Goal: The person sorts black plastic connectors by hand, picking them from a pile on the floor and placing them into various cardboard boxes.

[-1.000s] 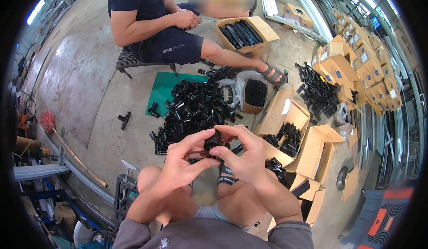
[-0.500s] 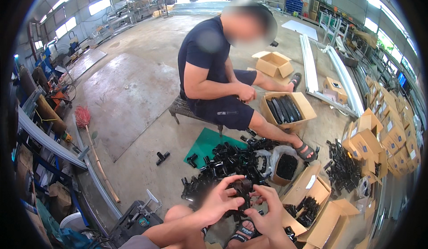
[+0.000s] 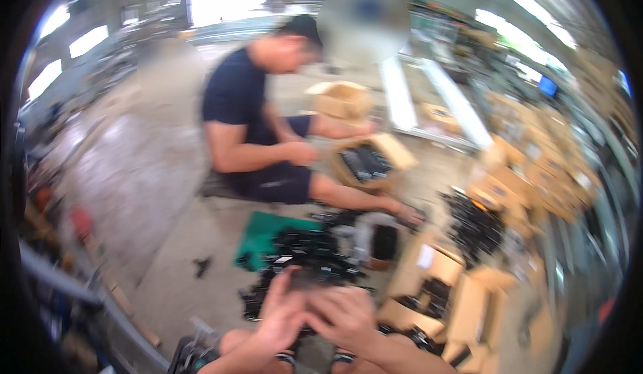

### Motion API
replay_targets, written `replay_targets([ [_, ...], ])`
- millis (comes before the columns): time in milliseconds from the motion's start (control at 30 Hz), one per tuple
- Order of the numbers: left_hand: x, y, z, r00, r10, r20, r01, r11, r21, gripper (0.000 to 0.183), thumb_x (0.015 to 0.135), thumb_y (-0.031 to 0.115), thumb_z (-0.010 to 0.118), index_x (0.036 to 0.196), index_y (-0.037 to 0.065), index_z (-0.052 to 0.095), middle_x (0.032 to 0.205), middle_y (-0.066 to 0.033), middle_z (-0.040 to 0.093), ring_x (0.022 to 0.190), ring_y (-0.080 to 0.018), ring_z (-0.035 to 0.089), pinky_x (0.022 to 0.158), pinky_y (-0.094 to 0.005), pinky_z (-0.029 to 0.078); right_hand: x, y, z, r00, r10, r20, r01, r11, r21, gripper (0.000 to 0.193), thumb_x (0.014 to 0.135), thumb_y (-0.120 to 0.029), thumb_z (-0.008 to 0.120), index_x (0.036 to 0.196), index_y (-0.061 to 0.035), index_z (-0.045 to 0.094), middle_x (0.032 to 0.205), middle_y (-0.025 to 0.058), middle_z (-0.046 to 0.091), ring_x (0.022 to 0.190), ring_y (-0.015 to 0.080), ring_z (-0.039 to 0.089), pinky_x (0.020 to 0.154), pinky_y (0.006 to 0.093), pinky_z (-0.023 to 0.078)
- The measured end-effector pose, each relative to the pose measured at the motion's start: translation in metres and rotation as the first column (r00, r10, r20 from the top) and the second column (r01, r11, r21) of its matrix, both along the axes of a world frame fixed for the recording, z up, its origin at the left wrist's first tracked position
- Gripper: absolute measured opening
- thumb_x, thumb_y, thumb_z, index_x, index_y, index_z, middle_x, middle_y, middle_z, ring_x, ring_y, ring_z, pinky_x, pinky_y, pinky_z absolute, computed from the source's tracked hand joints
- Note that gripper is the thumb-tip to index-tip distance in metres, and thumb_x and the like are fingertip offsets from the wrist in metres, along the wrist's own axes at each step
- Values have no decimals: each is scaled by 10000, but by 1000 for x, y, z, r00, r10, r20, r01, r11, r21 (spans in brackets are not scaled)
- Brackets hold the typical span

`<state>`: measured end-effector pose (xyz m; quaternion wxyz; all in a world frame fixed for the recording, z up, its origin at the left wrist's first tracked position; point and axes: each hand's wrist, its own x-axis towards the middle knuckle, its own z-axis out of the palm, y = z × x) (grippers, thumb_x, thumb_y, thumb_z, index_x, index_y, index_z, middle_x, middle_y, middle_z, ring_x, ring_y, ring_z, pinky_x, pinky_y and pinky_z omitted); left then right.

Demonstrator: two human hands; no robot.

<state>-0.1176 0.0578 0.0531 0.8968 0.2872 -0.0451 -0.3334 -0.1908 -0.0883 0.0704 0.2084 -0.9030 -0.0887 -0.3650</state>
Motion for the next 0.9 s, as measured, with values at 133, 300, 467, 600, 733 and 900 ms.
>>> replay_targets([
  [133, 4, 16, -12, 999, 12, -49, -14, 1000, -21, 646, 964, 76, 627, 1512, 185, 304, 1253, -181, 576, 1099, -246, 625, 892, -349, 576, 15, 11, -5, 996, 79, 34, -82, 993, 84, 371, 752, -184, 805, 1092, -73, 705, 1027, 28, 681, 940, 193, 645, 793, 353, 476],
  [300, -10, 1, 0, 998, 53, -32, -52, 998, 25, 622, 975, 55, 611, 1502, 203, 315, 1226, -148, 592, 1054, -204, 637, 809, -311, 603, -4, 0, -2, 998, 44, 42, -49, 990, 130, 403, 727, -197, 846, 1091, -83, 716, 1035, 17, 694, 968, 194, 654, 813, 349, 486],
  [467, -1, 5, 0, 998, 60, -26, -57, 993, 100, 626, 965, 47, 622, 1496, 201, 328, 1205, -154, 609, 1012, -202, 672, 795, -313, 628, 5, 0, -12, 995, 95, -11, -91, 977, 193, 354, 783, -186, 809, 1102, -69, 710, 1050, 32, 691, 986, 214, 647, 823, 355, 487],
  [600, 4, 11, -3, 999, 7, -44, -2, 995, 104, 625, 961, 48, 626, 1494, 195, 334, 1199, -158, 615, 1004, -211, 690, 793, -328, 647, 7, -4, -18, 990, 138, -20, -132, 975, 179, 307, 809, -143, 761, 1098, -57, 700, 1075, 36, 689, 1003, 228, 637, 834, 370, 498],
  [733, 9, 11, -4, 997, -39, -68, 47, 992, 118, 695, 922, -11, 643, 1501, 203, 322, 1242, -179, 591, 1057, -235, 659, 814, -336, 634, 10, -11, -16, 985, 174, -18, -169, 973, 157, 401, 728, -61, 745, 1126, -63, 702, 1110, 37, 695, 1013, 226, 656, 827, 358, 527],
  [900, 10, 20, 4, 999, 11, -53, -2, 987, 164, 670, 928, 5, 643, 1494, 188, 336, 1231, -169, 599, 1039, -234, 675, 811, -351, 644, 13, -7, -8, 982, 187, -32, -189, 980, -56, 419, 747, -64, 690, 1166, -54, 691, 1176, 65, 685, 1032, 223, 657, 837, 354, 535],
])
